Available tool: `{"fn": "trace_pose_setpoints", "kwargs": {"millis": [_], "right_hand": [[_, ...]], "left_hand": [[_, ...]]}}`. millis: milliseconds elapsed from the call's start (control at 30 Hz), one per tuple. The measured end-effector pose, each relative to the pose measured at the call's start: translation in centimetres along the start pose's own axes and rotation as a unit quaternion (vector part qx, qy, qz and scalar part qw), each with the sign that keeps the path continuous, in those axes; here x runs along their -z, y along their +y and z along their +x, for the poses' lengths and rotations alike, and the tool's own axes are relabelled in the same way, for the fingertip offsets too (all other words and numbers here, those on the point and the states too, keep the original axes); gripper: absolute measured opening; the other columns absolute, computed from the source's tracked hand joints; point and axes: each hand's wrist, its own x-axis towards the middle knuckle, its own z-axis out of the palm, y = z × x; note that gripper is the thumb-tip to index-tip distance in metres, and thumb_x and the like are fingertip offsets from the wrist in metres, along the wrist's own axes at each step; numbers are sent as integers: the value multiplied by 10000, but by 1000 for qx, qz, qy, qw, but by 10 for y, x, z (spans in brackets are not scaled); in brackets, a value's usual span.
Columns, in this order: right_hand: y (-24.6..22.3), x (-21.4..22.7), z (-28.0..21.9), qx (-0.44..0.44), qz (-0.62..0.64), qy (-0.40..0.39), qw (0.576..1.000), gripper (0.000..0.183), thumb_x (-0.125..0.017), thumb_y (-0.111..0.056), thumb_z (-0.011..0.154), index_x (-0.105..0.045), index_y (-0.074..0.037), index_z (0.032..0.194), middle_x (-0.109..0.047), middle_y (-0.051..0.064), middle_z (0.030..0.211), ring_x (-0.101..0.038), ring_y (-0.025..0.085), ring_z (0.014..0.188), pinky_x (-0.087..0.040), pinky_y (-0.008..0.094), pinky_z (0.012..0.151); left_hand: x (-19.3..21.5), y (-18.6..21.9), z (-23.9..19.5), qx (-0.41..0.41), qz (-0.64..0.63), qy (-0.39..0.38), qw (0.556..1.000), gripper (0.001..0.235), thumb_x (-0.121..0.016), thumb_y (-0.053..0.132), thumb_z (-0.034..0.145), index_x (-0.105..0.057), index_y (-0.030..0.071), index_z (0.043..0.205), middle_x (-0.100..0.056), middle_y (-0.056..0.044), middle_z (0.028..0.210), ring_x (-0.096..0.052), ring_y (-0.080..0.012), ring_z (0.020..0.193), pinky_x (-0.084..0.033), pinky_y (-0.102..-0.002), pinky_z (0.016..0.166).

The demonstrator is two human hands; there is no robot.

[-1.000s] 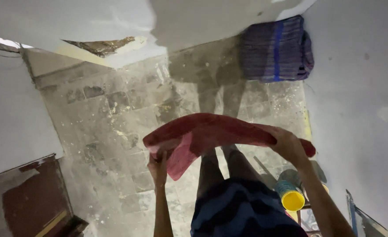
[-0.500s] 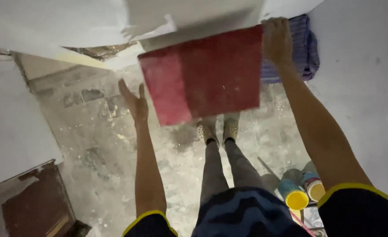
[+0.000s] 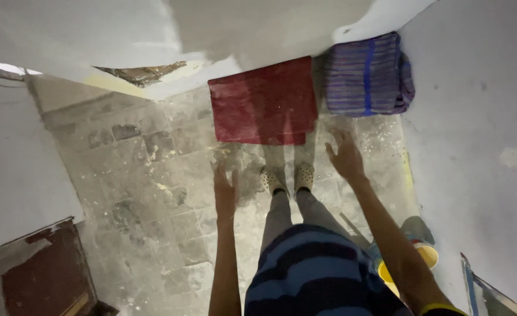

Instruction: The person picks up a red mat, a beige pillow, a blue cylindrical pillow, and two black bags from the floor and stacks them in a corner of the room. The items are handled one at a time and placed in a neat pile.

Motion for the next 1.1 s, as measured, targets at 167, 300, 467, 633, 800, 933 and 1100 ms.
{"fn": "trace_pose_setpoints", "kwargs": {"millis": [167, 300, 467, 633, 800, 933, 1100], "right_hand": [[-27, 17, -53, 48, 35, 36, 998, 420, -660, -138, 971, -579, -62, 1376, -554, 160, 1440, -519, 345, 1357, -478, 448, 1100], [-29, 29, -69, 34, 59, 62, 996, 420, -667, -133, 950, -595, -80, 1360, -566, 129, 1419, -509, 333, 1359, -481, 445, 1090], [-34, 26, -67, 48, 53, 84, 994, 408, -667, -135, 963, -593, -63, 1358, -552, 150, 1432, -488, 360, 1377, -466, 463, 1095], [-58, 11, -65, 12, 58, 111, 992, 406, -663, -143, 962, -591, -57, 1352, -550, 159, 1428, -497, 360, 1363, -467, 458, 1091], [-95, -22, -69, 6, 49, 190, 981, 414, -680, -123, 946, -596, -51, 1345, -559, 179, 1417, -512, 386, 1343, -470, 466, 1091], [-132, -46, -81, -32, 36, 221, 974, 398, -694, -109, 950, -603, -50, 1333, -574, 183, 1411, -520, 396, 1330, -465, 476, 1087], [-164, -58, -83, -74, 28, 237, 968, 405, -703, -126, 929, -606, -69, 1318, -567, 188, 1408, -514, 404, 1331, -463, 482, 1078]], "left_hand": [[11, 37, -32, 44, -33, -21, 998, 474, -527, 305, 1056, -520, 14, 1430, -549, -251, 1443, -502, -428, 1362, -411, -472, 1128], [17, 45, -48, 20, 32, 1, 999, 447, -561, 280, 1060, -532, 26, 1427, -540, -242, 1449, -495, -433, 1367, -412, -490, 1134], [44, 57, -29, -40, 35, 23, 998, 476, -561, 274, 1057, -504, 11, 1449, -508, -226, 1492, -476, -428, 1369, -418, -494, 1118], [74, 56, 9, -63, 17, -9, 998, 460, -549, 267, 1060, -519, 26, 1451, -510, -214, 1505, -477, -412, 1377, -421, -474, 1122], [108, 23, 51, -122, -7, -32, 992, 472, -566, 272, 1062, -515, 14, 1454, -503, -215, 1494, -481, -408, 1382, -409, -472, 1149], [143, -1, 72, -157, 16, -79, 984, 448, -549, 271, 1068, -527, 35, 1447, -505, -209, 1506, -476, -411, 1384, -407, -472, 1139], [159, -18, 113, -200, 42, -102, 974, 453, -535, 301, 1066, -534, 46, 1440, -519, -199, 1494, -475, -402, 1381, -400, -476, 1146]]}}
